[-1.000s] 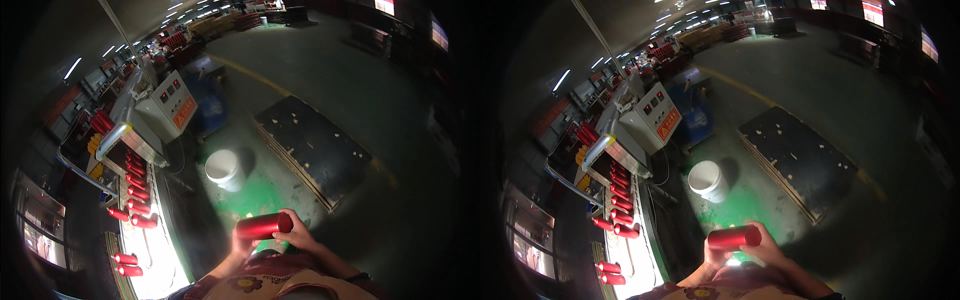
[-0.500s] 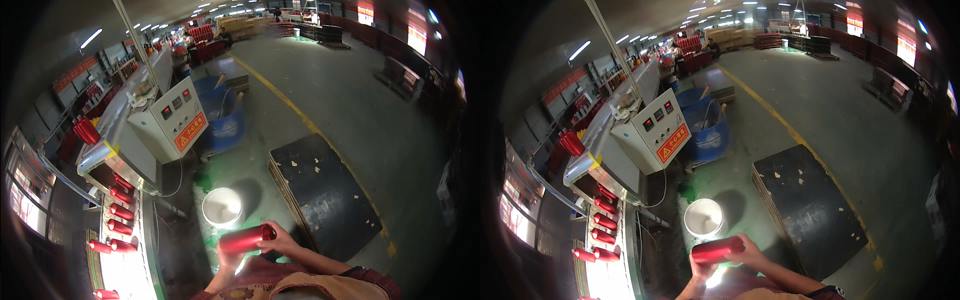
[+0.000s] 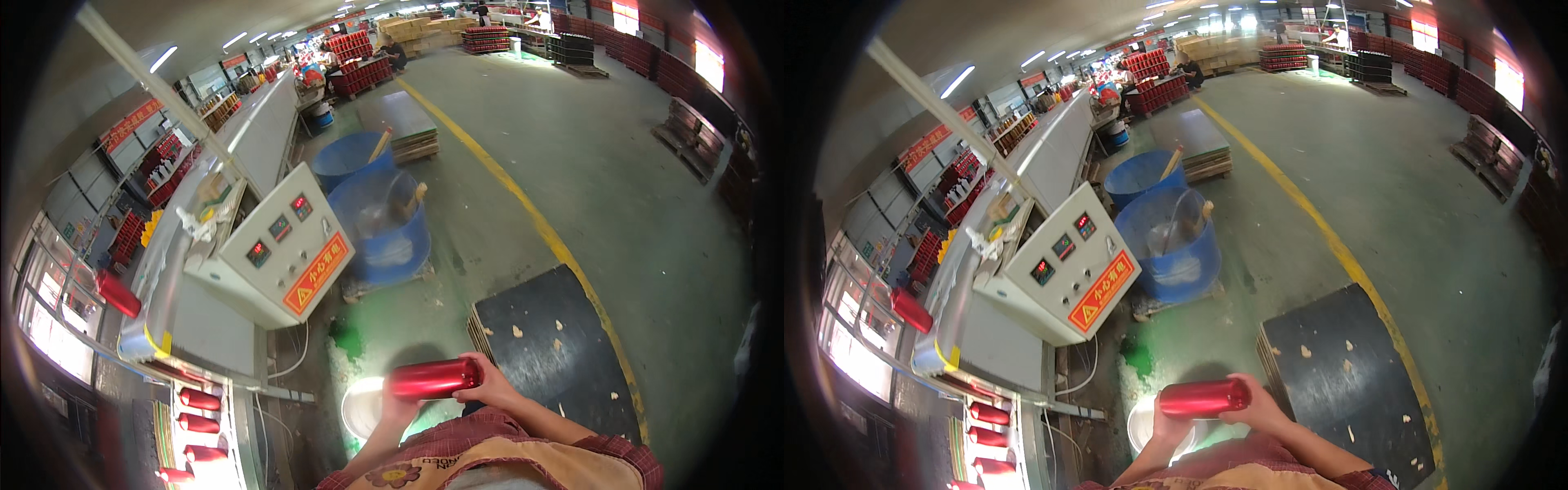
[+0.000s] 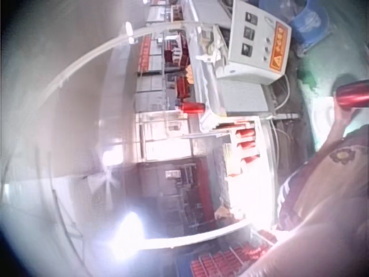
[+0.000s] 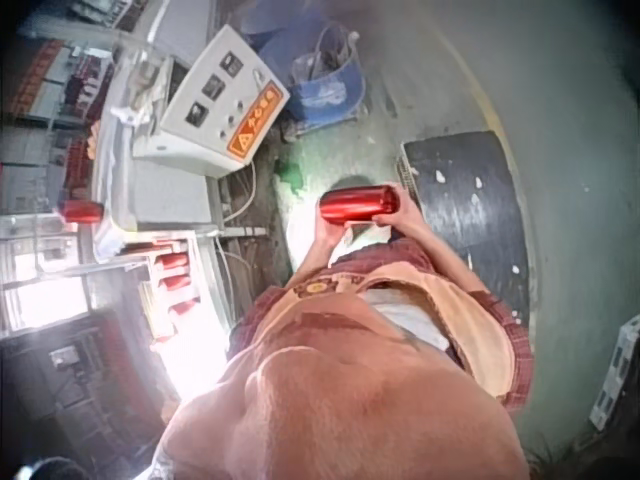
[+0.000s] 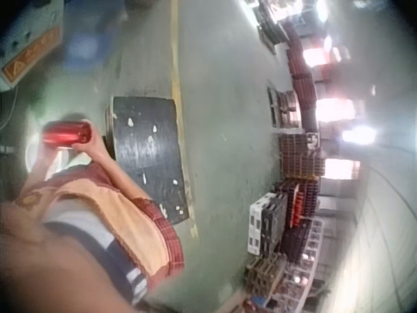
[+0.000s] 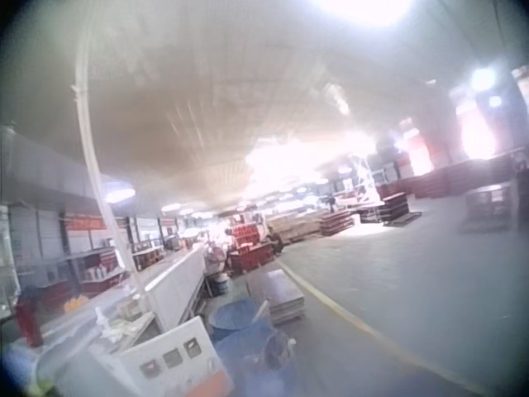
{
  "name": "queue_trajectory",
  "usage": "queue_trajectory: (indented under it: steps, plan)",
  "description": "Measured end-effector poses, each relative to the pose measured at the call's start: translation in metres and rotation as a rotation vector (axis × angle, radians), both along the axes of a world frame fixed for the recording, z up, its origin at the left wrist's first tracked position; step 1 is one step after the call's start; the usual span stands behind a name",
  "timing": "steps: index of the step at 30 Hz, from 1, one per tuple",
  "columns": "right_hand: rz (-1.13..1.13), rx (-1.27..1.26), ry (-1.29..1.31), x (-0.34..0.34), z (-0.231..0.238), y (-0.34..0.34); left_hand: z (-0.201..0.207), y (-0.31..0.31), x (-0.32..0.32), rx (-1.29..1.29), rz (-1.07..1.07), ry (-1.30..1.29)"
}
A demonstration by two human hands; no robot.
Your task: The person repeatedly picks up red cylindrical cans from a floor pile and places them upright into slots on a moving conveyor. The person also briefly handles a blue bucket and a wooden stick before resuming the can placement task.
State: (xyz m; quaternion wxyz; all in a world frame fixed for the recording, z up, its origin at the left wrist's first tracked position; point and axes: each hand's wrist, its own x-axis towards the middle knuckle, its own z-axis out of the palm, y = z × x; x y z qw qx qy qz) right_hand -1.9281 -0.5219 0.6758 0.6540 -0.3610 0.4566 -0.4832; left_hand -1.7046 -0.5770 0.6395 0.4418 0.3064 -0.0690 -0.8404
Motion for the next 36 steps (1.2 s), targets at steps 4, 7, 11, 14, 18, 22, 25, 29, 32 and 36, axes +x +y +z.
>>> queue_trajectory:
  steps: [4,7,11,14,18,22,25,29,32,36]
  plan:
    - [0.109,0.068,0.060,-0.039,0.018,-0.117,-0.003,-0.083,-0.024,-0.075,0.029,-0.310]
    - [0.154,0.003,0.106,-0.048,0.023,-0.200,-0.022,-0.138,0.004,0.080,0.010,-0.454]
    - [0.130,-0.082,0.272,-0.064,-0.013,-0.306,-0.098,-0.186,0.047,-0.211,0.058,-0.649]
    - [0.056,0.084,0.141,-0.075,-0.042,-0.366,-0.151,-0.231,0.067,-0.357,0.067,-0.788]
    - [-0.074,0.075,0.276,-0.093,-0.035,-0.449,-0.146,-0.318,0.074,-0.326,0.056,-0.813]
    - [-0.108,-0.118,0.316,-0.114,0.014,-0.568,-0.077,-0.409,0.077,0.048,0.274,-0.452]
    - [-0.228,-0.276,0.389,-0.105,0.047,-0.669,-0.038,-0.450,0.084,0.233,0.368,-0.492]
    - [-0.058,-0.379,0.492,-0.083,0.046,-0.794,-0.028,-0.442,0.106,0.381,0.562,-0.518]
    - [0.030,-0.305,0.810,-0.053,-0.004,-0.873,-0.035,-0.413,0.115,0.391,0.737,-0.500]
    - [0.269,-0.178,0.970,-0.007,-0.089,-0.940,-0.036,-0.362,0.087,0.370,1.030,-0.401]
